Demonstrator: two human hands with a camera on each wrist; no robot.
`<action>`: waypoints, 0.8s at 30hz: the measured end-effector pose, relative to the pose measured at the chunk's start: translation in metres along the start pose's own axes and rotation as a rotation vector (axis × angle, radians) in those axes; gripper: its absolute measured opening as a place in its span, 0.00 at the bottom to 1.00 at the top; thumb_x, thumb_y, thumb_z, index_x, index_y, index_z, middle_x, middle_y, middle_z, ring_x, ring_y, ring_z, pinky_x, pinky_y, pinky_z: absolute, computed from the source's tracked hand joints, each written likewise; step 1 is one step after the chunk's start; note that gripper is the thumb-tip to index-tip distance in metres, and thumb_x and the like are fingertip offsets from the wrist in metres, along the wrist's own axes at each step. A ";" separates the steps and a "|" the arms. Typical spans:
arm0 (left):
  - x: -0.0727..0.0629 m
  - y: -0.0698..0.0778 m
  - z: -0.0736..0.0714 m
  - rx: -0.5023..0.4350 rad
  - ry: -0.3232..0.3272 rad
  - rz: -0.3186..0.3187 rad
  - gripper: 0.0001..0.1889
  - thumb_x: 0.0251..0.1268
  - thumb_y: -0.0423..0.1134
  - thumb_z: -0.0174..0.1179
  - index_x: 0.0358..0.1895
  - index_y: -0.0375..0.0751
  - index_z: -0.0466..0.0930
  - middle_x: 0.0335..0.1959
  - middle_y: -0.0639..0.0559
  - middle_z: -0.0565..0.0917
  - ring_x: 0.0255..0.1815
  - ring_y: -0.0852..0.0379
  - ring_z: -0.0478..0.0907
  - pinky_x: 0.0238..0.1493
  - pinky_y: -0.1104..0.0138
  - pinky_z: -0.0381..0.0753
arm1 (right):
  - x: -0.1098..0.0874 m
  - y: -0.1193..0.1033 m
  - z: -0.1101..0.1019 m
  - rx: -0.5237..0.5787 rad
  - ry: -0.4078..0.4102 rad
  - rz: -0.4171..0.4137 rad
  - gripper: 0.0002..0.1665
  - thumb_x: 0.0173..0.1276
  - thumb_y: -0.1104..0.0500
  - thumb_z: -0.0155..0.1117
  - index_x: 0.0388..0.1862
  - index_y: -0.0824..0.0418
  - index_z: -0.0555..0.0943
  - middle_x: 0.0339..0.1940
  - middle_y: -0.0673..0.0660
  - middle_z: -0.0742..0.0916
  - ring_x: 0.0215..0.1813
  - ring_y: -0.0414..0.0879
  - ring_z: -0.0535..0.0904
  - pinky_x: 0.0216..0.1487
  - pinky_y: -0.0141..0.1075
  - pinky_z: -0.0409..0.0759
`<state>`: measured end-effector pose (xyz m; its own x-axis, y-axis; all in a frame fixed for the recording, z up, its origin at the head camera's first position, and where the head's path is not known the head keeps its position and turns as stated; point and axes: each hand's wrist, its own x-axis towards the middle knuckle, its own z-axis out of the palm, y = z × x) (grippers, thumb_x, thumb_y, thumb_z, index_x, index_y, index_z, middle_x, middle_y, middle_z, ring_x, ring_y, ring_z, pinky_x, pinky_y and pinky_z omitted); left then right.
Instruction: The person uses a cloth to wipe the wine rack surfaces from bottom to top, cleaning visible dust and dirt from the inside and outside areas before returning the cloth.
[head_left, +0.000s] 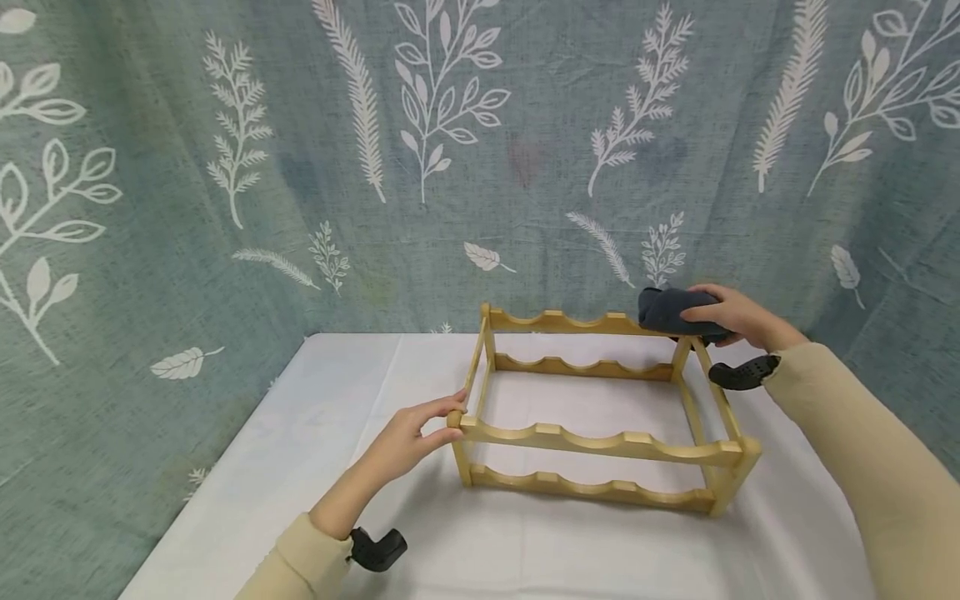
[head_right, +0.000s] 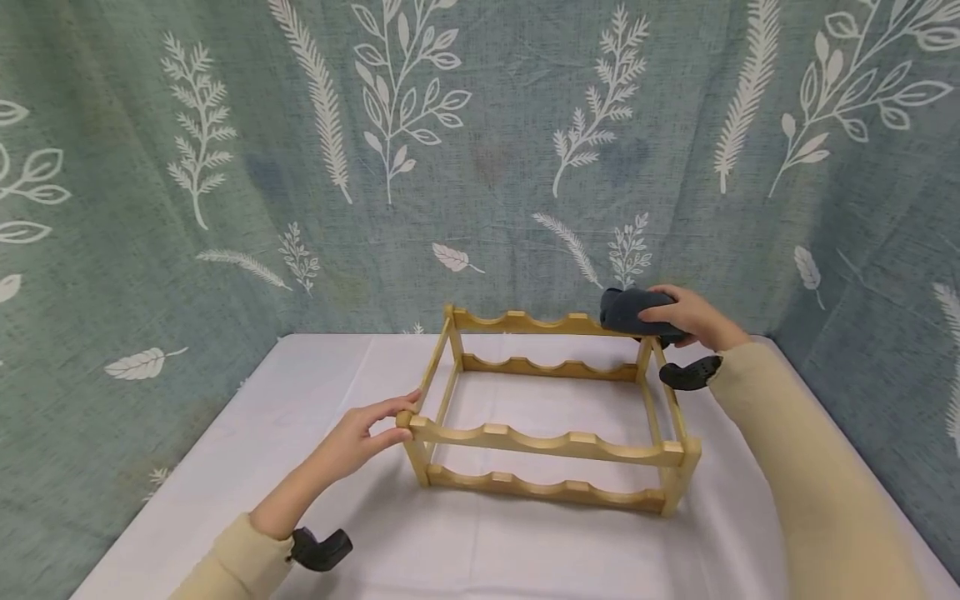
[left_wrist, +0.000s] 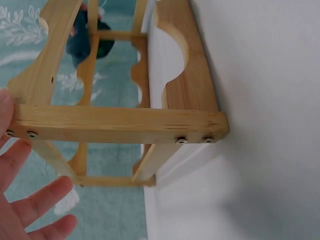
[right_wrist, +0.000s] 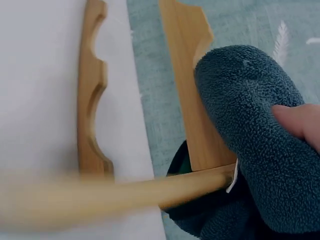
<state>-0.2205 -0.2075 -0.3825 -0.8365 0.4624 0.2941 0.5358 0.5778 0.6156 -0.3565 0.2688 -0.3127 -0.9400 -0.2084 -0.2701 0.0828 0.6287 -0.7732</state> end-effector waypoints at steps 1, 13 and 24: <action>0.002 -0.003 -0.002 0.006 -0.003 -0.004 0.19 0.59 0.50 0.57 0.53 0.52 0.76 0.64 0.55 0.69 0.62 0.52 0.69 0.59 0.53 0.69 | -0.001 0.001 0.000 -0.007 0.001 0.000 0.52 0.65 0.43 0.56 0.74 0.60 0.39 0.69 0.75 0.48 0.64 0.71 0.57 0.50 0.55 0.73; 0.045 -0.046 -0.041 0.254 0.028 -0.213 0.26 0.63 0.51 0.50 0.64 0.49 0.68 0.55 0.40 0.77 0.53 0.38 0.74 0.46 0.47 0.74 | -0.024 -0.001 0.014 -0.174 -0.029 -0.026 0.47 0.64 0.43 0.57 0.71 0.63 0.47 0.65 0.76 0.58 0.59 0.70 0.63 0.41 0.48 0.76; 0.060 -0.056 -0.059 0.388 0.009 -0.345 0.26 0.67 0.49 0.48 0.68 0.50 0.63 0.57 0.39 0.75 0.51 0.39 0.75 0.44 0.48 0.75 | -0.054 -0.008 0.043 -0.272 -0.004 -0.091 0.44 0.64 0.45 0.56 0.69 0.67 0.52 0.63 0.77 0.61 0.60 0.73 0.62 0.47 0.55 0.72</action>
<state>-0.3079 -0.2519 -0.3565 -0.9721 0.1958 0.1294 0.2302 0.9033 0.3620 -0.2923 0.2421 -0.3165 -0.9382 -0.2758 -0.2090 -0.0943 0.7849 -0.6125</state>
